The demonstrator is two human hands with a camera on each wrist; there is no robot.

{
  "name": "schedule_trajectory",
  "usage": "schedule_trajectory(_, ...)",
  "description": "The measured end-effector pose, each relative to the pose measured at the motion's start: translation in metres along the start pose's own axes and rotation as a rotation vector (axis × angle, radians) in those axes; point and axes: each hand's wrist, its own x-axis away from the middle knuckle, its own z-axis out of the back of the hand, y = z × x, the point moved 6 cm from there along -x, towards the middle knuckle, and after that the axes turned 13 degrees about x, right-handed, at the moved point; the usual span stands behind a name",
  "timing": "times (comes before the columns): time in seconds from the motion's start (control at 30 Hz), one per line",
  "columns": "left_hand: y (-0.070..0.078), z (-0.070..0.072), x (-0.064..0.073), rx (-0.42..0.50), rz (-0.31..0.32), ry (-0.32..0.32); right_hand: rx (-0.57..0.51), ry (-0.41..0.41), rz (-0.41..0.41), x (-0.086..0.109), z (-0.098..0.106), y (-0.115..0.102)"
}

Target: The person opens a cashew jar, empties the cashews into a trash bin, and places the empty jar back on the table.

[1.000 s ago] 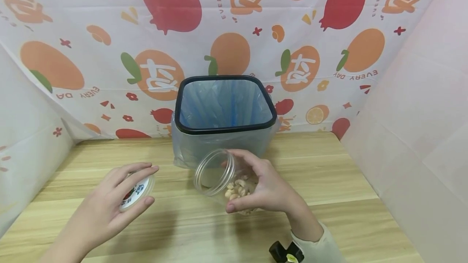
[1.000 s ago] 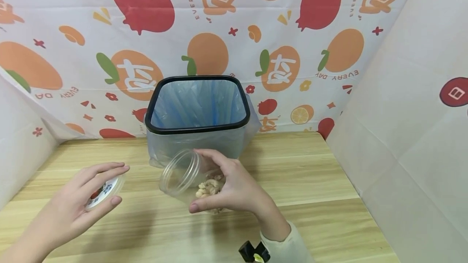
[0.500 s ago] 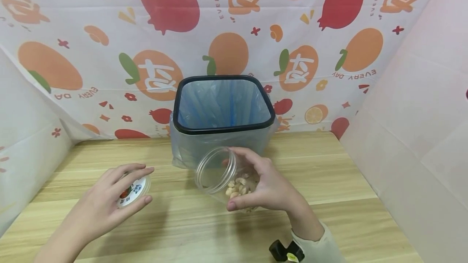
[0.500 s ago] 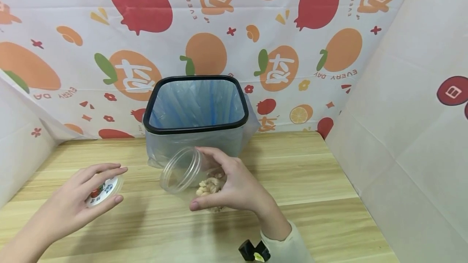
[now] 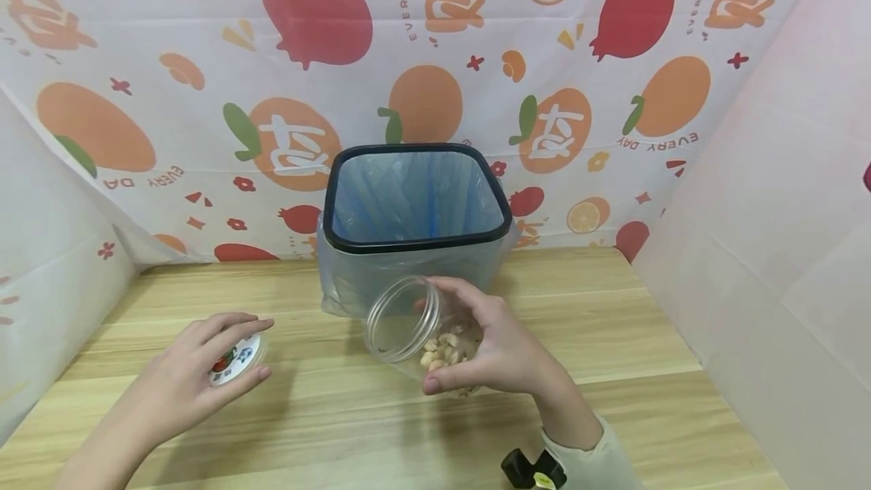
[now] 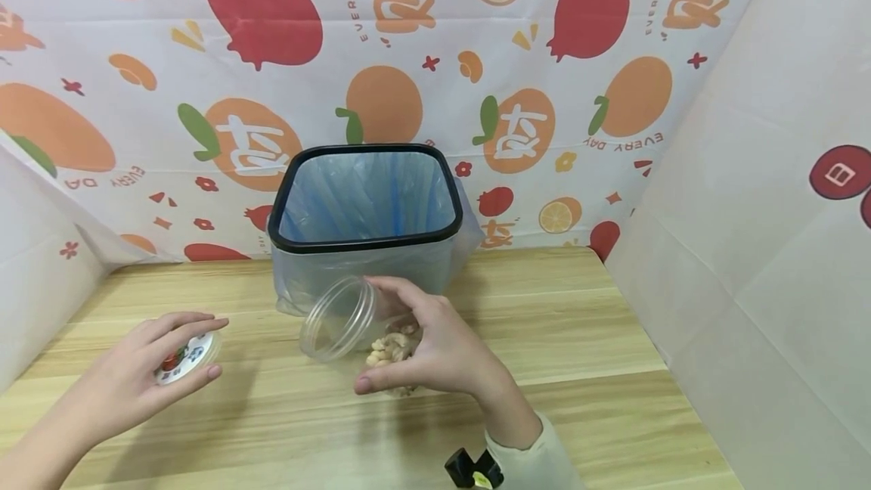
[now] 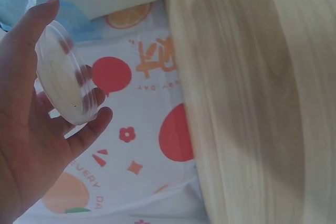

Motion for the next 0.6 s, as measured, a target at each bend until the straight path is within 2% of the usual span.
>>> schedule_trajectory(0.3, -0.019, -0.005, 0.004, -0.028, 0.061, -0.065, 0.027, 0.005, -0.003, 0.001, -0.001, -0.001)
schedule_trajectory(0.6, -0.029, -0.011, 0.006, -0.028, 0.064, -0.078, 0.054, 0.009, 0.01, 0.0, -0.002, -0.001)
